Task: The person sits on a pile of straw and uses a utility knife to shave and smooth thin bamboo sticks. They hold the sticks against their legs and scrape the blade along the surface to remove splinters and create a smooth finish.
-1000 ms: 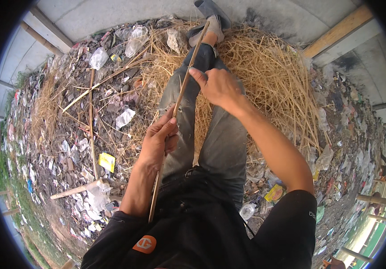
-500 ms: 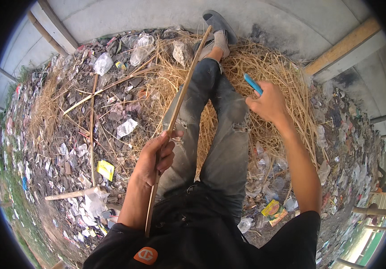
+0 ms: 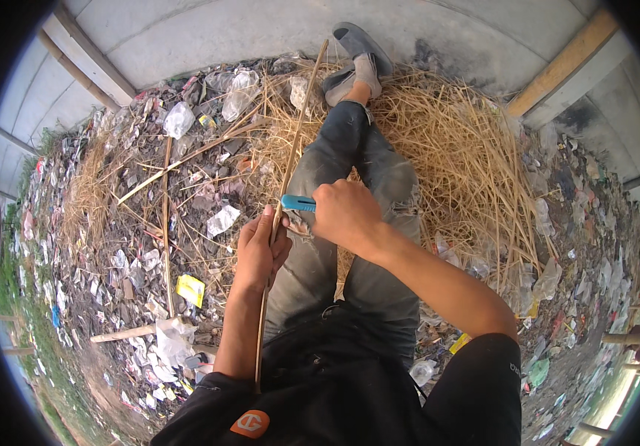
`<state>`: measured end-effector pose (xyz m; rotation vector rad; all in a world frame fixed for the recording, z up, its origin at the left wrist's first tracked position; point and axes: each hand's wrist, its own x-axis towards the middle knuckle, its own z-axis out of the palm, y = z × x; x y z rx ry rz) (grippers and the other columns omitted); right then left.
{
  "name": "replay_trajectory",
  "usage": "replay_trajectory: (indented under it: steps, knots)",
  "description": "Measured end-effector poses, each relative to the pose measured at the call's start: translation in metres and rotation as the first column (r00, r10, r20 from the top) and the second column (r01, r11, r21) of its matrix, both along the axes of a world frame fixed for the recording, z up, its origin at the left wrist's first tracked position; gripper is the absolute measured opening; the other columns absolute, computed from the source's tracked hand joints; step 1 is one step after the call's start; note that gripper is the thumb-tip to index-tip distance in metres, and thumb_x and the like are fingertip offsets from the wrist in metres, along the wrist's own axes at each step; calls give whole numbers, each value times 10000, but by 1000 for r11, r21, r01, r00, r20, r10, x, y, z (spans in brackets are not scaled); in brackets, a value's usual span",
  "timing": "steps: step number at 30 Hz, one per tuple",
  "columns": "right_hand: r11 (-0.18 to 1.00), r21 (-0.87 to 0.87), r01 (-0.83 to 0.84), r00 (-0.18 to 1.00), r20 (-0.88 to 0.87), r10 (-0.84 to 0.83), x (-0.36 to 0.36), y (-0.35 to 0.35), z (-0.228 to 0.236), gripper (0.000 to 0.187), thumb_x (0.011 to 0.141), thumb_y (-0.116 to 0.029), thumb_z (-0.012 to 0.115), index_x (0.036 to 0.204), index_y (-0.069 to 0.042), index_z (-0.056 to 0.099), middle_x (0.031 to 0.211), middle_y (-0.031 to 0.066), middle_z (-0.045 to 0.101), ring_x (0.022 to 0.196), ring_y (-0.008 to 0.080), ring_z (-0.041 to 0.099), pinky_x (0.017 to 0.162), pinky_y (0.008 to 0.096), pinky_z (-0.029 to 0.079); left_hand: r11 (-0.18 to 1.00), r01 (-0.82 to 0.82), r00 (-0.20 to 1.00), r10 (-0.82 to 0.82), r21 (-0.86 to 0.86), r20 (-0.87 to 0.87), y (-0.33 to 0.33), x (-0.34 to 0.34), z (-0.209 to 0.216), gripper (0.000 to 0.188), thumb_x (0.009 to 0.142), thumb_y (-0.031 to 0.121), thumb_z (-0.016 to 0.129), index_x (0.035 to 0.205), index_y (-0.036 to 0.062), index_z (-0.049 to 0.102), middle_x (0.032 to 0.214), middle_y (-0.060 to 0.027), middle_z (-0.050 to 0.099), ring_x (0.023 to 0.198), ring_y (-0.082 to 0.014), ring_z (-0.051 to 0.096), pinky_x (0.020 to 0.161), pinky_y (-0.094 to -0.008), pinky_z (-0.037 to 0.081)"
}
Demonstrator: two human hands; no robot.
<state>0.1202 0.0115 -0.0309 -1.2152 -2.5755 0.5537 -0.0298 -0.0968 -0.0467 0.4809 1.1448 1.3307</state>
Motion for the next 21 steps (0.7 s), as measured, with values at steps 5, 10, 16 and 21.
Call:
replay_trajectory:
  steps: [5,10,16,21]
  knots:
    - [994,102,45,991,121,-58,0,20,-20,137,776,-80,624,715,9,708,711,251,679,726,431,705,678,487,584,999,-38,973,38,6,-228,-2,15,-19,484,1111,385,359,899,15,589,551,55,380,464,-40,326,448,-240,264]
    - [980,145,133,981,124,-151,1,47,-31,115,772,-71,636,764,-4,729,770,242,702,776,417,717,691,475,591,1000,-5,883,6,4,-470,-2,14,-27,515,1112,388,349,898,1,613,569,30,439,477,-54,382,461,-258,290]
    - [923,168,346,933,45,-358,26,104,-33,123,787,-82,661,837,-23,757,835,225,723,815,408,723,746,485,587,998,56,868,-67,-38,-493,-10,37,-22,513,1105,403,367,906,3,618,592,23,459,512,-73,435,486,-277,338]
    - [834,124,537,834,70,-547,52,144,-31,189,881,-130,604,914,-10,746,896,220,727,878,398,722,762,483,576,990,133,911,-142,-51,-387,-21,51,-32,456,1100,404,399,947,27,603,600,63,404,508,-38,363,476,-242,284]
